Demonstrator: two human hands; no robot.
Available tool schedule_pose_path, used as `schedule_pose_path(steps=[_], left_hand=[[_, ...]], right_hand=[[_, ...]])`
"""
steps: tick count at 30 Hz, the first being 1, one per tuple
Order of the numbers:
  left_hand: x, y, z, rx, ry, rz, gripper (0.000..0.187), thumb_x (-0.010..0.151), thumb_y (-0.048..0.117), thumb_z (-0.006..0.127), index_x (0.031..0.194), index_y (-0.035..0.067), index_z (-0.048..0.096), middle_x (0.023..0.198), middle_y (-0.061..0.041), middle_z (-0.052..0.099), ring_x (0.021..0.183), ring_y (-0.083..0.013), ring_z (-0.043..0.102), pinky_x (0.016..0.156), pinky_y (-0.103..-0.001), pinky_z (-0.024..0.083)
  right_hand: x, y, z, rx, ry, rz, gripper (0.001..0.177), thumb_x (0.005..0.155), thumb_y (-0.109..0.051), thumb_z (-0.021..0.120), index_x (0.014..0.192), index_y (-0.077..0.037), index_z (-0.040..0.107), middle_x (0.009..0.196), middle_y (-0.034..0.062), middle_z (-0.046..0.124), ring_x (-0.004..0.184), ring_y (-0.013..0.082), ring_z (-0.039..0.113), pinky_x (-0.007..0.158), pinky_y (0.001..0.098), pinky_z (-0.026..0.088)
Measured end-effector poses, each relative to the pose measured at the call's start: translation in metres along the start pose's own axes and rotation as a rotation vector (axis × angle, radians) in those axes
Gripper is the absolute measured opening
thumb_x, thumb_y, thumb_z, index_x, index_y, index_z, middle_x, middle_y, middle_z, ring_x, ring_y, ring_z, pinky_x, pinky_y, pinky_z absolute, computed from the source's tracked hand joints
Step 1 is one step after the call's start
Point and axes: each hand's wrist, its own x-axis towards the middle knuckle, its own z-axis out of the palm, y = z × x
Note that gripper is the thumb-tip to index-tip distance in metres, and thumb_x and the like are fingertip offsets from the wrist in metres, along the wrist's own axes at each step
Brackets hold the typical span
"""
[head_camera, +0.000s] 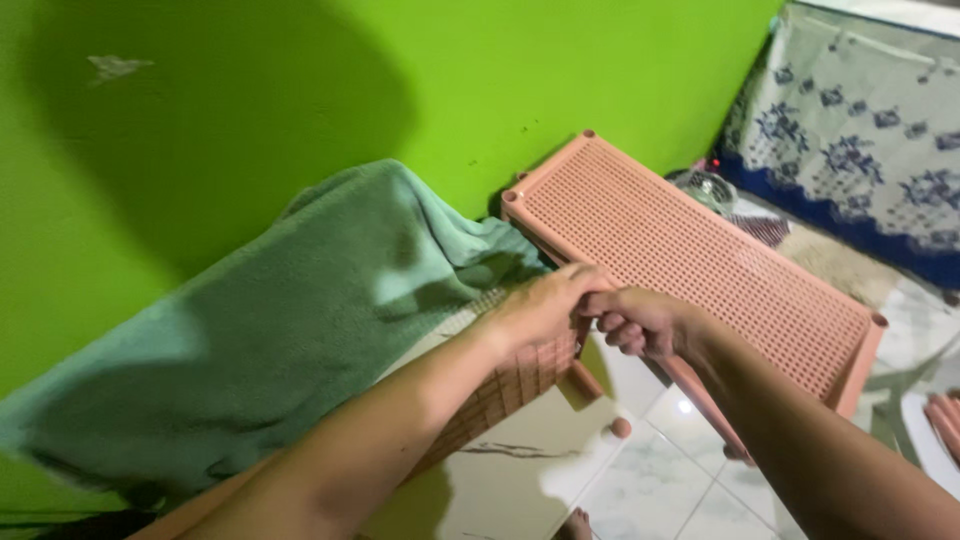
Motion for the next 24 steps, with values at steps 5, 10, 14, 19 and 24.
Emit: schedule_pose_path(steps=[5,10,14,19,24], left_hand=[[0.003,-0.011,0.000,0.075,0.002,-0.016,0.050,0.087,-0.011,0.055,0.130,0.015,0.058,0.130,-0.011,0.063,0.119,-0.0331,0.065,0.096,-0.040,0.054],[0.004,-0.019,0.004,0.159,0.067,0.076,0.062,0.079,-0.010,0.060,0.137,0.010,0.053,0.135,-0.013,0.061,0.124,-0.0339,0.063,0.102,-0.039,0.053],[0.002,-0.016,0.008,0.244,0.018,-0.053,0.075,0.070,-0.007,0.070,0.139,0.011,0.048,0.138,-0.014,0.057,0.122,-0.0351,0.060,0.101,-0.042,0.051],[0.004,0.001,0.013,0.317,0.007,-0.146,0.069,0.082,-0.003,0.069,0.142,0.024,0.050,0.137,-0.008,0.062,0.116,-0.0327,0.068,0.097,-0.044,0.056],[0.007,0.011,0.004,0.454,-0.174,-0.422,0.083,0.079,-0.003,0.064,0.149,0.034,0.037,0.132,-0.008,0.060,0.096,-0.0302,0.073,0.078,-0.043,0.064]], right_hand=[[-0.006,-0.021,0.011,-0.123,0.063,-0.002,0.021,0.094,-0.031,0.065,0.079,-0.018,0.060,0.055,-0.0109,0.039,0.040,0.0020,0.031,0.034,0.0191,0.020],[0.000,-0.025,0.026,-0.863,0.470,-0.144,0.023,0.096,-0.032,0.063,0.083,-0.014,0.070,0.061,-0.0043,0.057,0.044,0.0098,0.055,0.038,0.0262,0.044],[0.025,-0.022,0.021,-1.477,0.599,-0.434,0.027,0.098,-0.032,0.062,0.091,-0.012,0.079,0.066,0.0037,0.069,0.051,0.0130,0.063,0.050,0.0296,0.050],[0.039,-0.004,-0.005,-0.408,0.290,-0.163,0.026,0.099,-0.026,0.065,0.097,-0.001,0.073,0.070,0.0090,0.061,0.055,0.0176,0.057,0.046,0.0302,0.047],[0.052,-0.008,-0.020,0.049,-0.034,-0.122,0.010,0.094,-0.018,0.064,0.091,-0.008,0.062,0.070,-0.0009,0.057,0.057,0.0093,0.055,0.046,0.0215,0.047]])
